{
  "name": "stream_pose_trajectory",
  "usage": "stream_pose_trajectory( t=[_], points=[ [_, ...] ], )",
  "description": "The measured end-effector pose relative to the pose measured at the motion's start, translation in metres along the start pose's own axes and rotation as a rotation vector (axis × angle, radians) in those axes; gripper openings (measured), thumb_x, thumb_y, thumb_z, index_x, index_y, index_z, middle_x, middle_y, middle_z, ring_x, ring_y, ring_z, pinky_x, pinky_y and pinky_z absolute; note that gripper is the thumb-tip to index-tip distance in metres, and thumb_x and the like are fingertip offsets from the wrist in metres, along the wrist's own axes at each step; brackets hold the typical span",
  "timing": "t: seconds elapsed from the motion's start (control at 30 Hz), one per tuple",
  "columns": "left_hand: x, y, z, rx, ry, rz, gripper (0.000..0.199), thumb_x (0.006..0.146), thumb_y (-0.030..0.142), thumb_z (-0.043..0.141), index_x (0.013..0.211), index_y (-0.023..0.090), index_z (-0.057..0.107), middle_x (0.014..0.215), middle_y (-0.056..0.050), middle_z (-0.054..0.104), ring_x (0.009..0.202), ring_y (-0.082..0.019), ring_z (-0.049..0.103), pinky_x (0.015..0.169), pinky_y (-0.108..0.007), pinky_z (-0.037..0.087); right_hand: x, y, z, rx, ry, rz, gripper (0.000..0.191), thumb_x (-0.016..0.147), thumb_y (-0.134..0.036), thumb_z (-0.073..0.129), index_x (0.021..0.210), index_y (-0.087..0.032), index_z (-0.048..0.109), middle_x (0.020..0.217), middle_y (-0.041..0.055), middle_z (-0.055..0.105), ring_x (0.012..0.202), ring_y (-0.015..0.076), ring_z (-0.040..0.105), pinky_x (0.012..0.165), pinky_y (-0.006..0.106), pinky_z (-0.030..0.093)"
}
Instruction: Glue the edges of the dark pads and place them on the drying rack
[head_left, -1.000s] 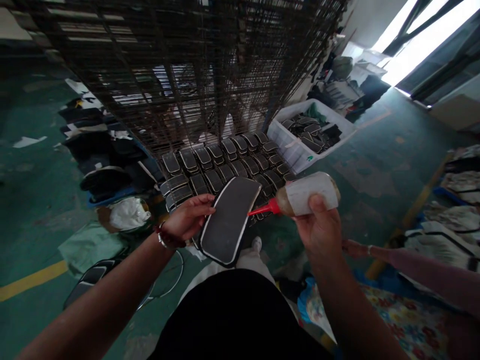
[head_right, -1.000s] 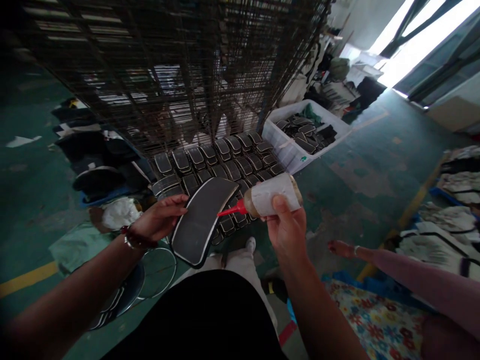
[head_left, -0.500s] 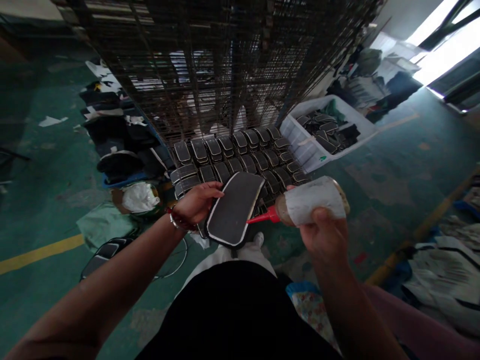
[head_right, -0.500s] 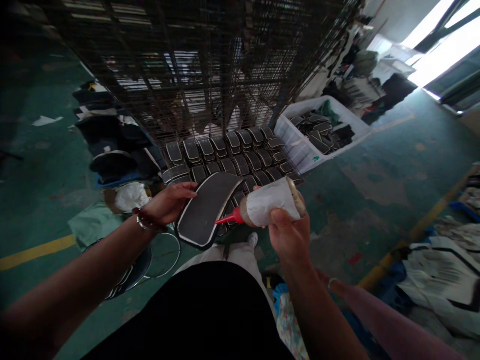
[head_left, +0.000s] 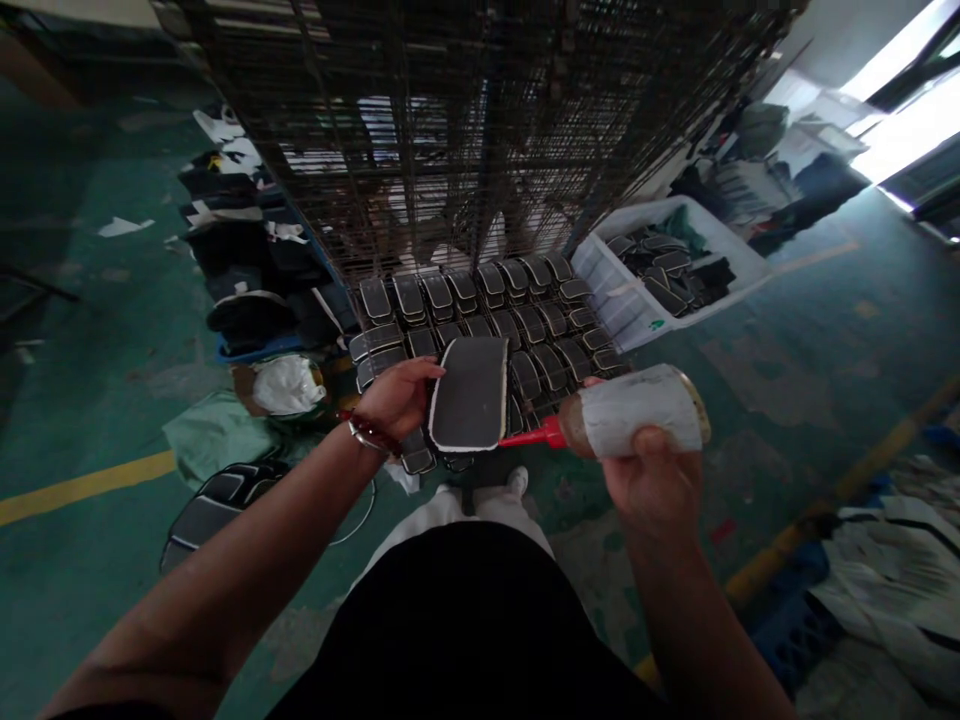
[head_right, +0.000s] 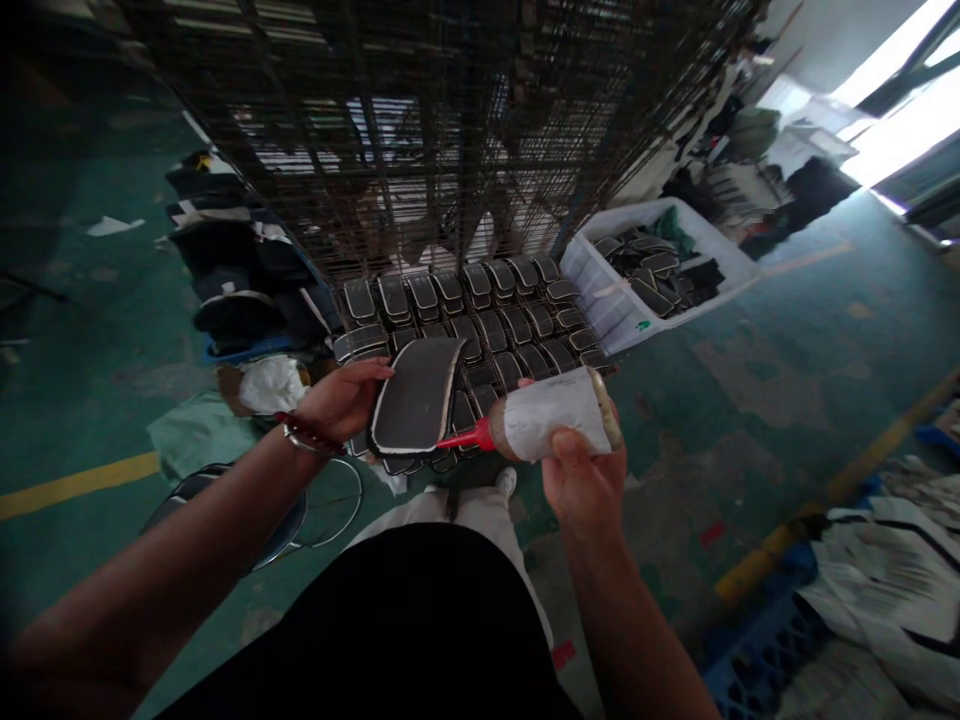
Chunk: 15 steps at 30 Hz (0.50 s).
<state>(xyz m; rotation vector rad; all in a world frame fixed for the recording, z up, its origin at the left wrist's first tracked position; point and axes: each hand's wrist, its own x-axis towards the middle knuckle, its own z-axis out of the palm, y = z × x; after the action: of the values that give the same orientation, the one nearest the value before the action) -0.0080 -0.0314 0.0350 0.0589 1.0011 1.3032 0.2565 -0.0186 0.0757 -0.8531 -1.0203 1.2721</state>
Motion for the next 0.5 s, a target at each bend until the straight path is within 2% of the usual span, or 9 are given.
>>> stream_pose_trajectory(
  t=[0.1,0.23,0.4,0.5],
  points=[
    [-0.001,-0.003,0.003,-0.081,0.066,0.001,0.015,0.076,-0.001,0.057,0.081,0.011,0.065,0.066,-0.004,0.072,0.055,-0.017,0.069,0.060,-0.029,0.061,0.003,0.002,0.002,0.007,0.045,-0.042,0.049,0.074,-0.040,0.085,0.119,-0.030,0.068,0.125,0.0056,0.072,0.115,0.0279,0.070,0.103,0.046,0.056],
    [0.000,-0.010,0.009,-0.230,0.148,-0.015,0.020,0.080,-0.003,0.049,0.085,0.010,0.064,0.060,-0.003,0.069,0.047,-0.013,0.064,0.047,-0.021,0.055,0.009,0.007,0.003,-0.005,0.091,-0.129,0.045,0.079,-0.035,0.080,0.122,-0.029,0.068,0.124,0.0071,0.072,0.120,0.0287,0.068,0.100,0.047,0.058],
    [-0.001,-0.016,0.015,-0.366,0.229,-0.011,0.024,0.078,-0.007,0.047,0.085,0.011,0.062,0.057,-0.001,0.066,0.043,-0.011,0.062,0.042,-0.017,0.051,0.011,0.018,0.002,0.016,0.153,-0.190,0.054,0.078,-0.036,0.081,0.128,-0.024,0.065,0.128,0.0094,0.070,0.126,0.0298,0.065,0.107,0.051,0.053],
    [0.000,-0.017,0.017,-0.393,0.258,-0.006,0.024,0.079,-0.007,0.047,0.084,0.011,0.061,0.059,-0.002,0.067,0.044,-0.011,0.063,0.040,-0.016,0.051,0.008,0.021,0.004,0.024,0.159,-0.181,0.051,0.077,-0.034,0.082,0.125,-0.022,0.067,0.129,0.0097,0.069,0.130,0.0305,0.062,0.110,0.052,0.051]
  ],
)
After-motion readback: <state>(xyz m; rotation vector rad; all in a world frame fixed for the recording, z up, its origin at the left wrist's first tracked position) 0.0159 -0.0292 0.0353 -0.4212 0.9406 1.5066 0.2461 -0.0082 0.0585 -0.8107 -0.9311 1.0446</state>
